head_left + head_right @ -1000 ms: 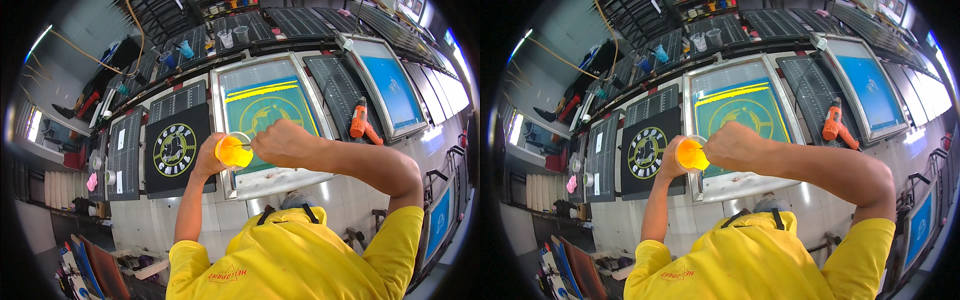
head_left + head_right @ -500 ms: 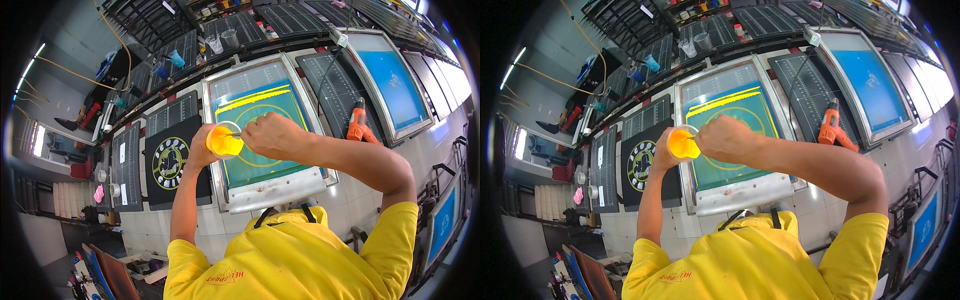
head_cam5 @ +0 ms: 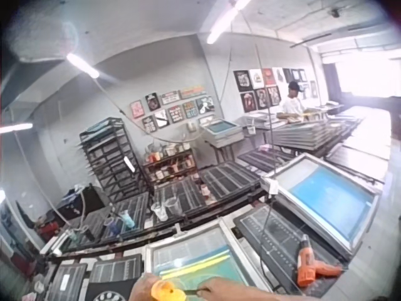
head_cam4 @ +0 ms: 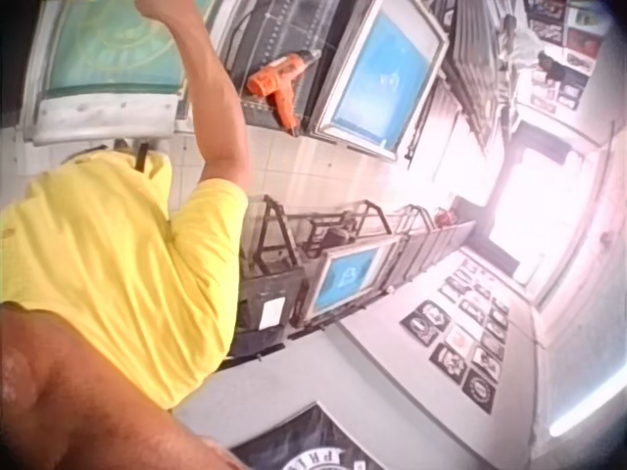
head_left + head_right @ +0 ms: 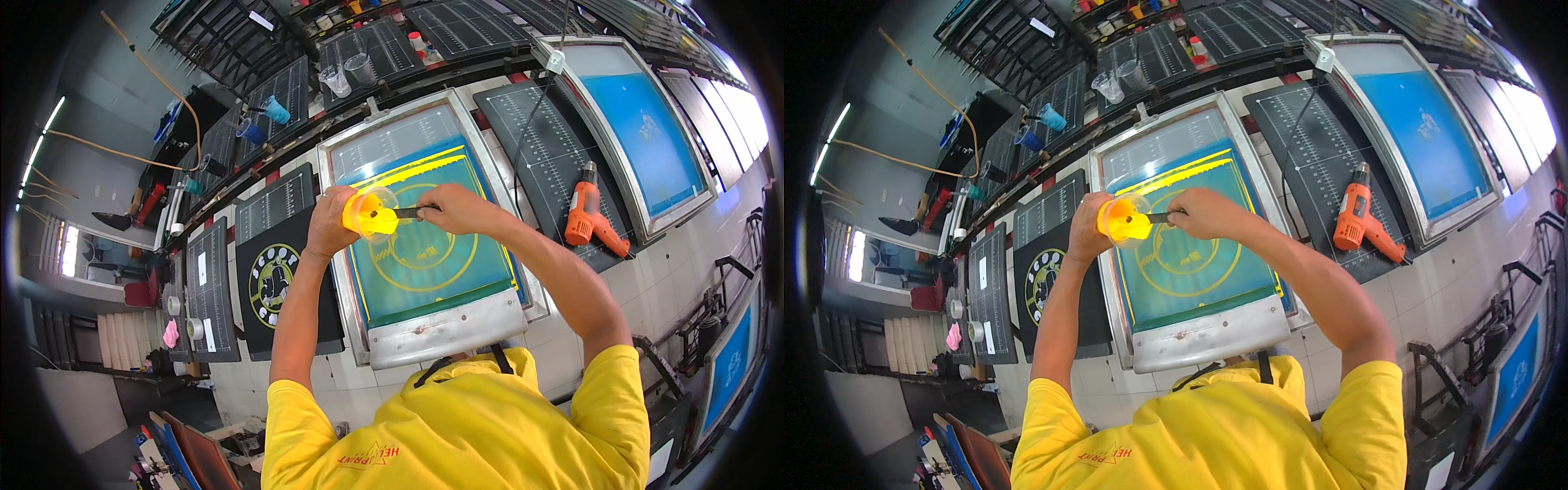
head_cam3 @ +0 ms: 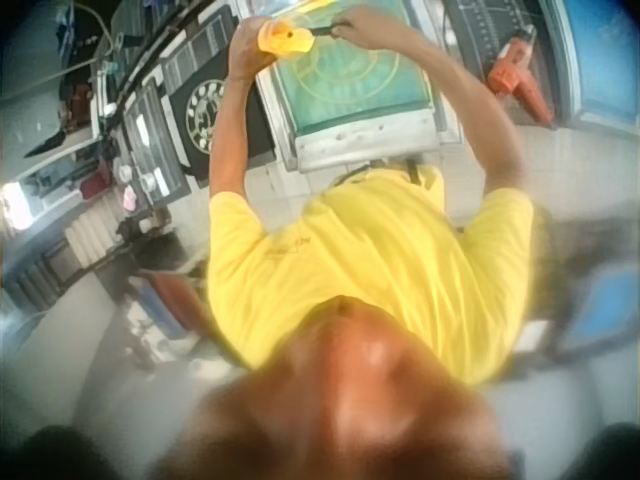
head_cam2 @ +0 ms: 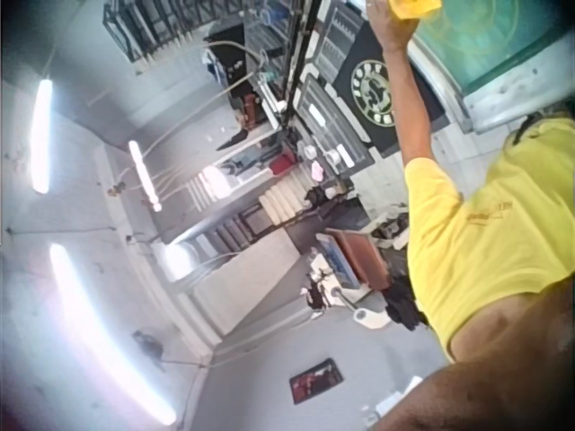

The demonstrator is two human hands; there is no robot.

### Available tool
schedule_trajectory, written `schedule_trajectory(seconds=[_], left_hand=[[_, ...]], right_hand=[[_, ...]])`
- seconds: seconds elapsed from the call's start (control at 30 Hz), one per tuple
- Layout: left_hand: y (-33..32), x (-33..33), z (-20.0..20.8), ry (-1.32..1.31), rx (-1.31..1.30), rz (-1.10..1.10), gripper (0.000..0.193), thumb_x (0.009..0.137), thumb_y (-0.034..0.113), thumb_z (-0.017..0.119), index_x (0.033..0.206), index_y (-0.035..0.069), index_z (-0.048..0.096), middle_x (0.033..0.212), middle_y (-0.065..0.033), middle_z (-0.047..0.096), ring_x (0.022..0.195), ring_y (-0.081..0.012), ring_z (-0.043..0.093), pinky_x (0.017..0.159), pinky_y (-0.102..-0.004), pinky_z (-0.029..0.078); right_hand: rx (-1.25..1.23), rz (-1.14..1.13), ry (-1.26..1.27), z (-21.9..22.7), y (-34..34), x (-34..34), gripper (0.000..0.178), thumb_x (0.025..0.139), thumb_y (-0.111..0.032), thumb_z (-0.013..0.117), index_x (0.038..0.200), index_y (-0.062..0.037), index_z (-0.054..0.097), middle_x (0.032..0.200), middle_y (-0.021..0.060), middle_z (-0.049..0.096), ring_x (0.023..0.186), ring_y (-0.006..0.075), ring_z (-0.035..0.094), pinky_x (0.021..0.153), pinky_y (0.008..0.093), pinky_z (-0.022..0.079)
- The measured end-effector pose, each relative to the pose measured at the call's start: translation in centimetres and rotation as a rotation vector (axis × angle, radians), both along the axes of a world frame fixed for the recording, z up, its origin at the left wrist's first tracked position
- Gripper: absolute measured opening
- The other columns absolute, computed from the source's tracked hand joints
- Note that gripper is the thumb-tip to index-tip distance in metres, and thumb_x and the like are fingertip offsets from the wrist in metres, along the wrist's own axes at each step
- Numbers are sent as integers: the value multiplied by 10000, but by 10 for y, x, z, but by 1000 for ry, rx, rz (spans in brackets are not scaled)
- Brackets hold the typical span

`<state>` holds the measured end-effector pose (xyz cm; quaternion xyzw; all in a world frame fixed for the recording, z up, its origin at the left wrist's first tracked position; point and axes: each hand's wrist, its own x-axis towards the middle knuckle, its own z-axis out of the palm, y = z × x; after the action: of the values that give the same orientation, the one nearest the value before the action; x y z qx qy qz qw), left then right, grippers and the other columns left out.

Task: The person uses a heat gun to dry a printed design on a shirt, then pours yellow ink onto a screen and uses a squeegee to spread it over the stencil.

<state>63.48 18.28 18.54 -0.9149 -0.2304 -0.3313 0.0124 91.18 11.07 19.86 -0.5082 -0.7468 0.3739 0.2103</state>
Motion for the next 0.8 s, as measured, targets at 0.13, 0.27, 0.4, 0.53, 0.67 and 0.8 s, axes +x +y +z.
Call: schedule_trajectory(seconds=[0.13, 0.27, 0.4, 0.53, 0.67, 0.8], left_hand=[[20, 11, -5, 39, 48, -1, 605, 628, 189, 859, 1113, 55, 523, 1021, -131, 598, 921, -335, 600, 788, -402, 487], [33, 24, -9, 89, 6, 43, 623, 633, 229, 855, 1127, 51, 520, 1052, -140, 590, 965, -347, 585, 830, -415, 475], [48, 26, -21, 143, -62, 92, 630, 643, 251, 847, 1141, 48, 517, 1061, -148, 589, 990, -355, 578, 853, -427, 472], [59, 16, -33, 201, -120, 218, 659, 648, 273, 843, 1165, 45, 504, 1070, -154, 589, 1002, -363, 577, 866, -435, 472], [64, -6, -45, 218, -152, 336, 661, 649, 277, 846, 1166, 47, 504, 1043, -157, 587, 990, -372, 579, 853, -446, 477], [60, -21, -45, 257, -199, 456, 649, 646, 270, 855, 1149, 49, 508, 983, -156, 590, 960, -384, 582, 836, -463, 475]], right_hand=[[-182, -33, 213, -30, 13, 7, 243, 897, -261, 573, 989, -106, 734, 681, 81, 581, 658, 200, 539, 627, 363, 418], [-380, -78, 413, -54, 27, 13, 259, 925, -246, 560, 994, -52, 716, 622, 8, 493, 565, 109, 432, 522, 292, 346], [-663, -58, 642, -71, 44, 22, 253, 960, -211, 534, 1015, -12, 680, 602, -40, 408, 479, 61, 293, 430, 254, 218], [-712, -61, 675, -92, 59, 21, 240, 969, -203, 535, 1025, -12, 669, 597, -49, 391, 461, 51, 260, 413, 247, 184], [-699, -88, 651, -99, 69, 19, 248, 967, -207, 544, 1025, -7, 678, 615, -40, 411, 468, 51, 271, 414, 246, 189], [-582, -93, 533, -103, 80, 13, 252, 959, -231, 559, 1028, -32, 696, 634, -28, 445, 502, 70, 339, 436, 257, 244]])
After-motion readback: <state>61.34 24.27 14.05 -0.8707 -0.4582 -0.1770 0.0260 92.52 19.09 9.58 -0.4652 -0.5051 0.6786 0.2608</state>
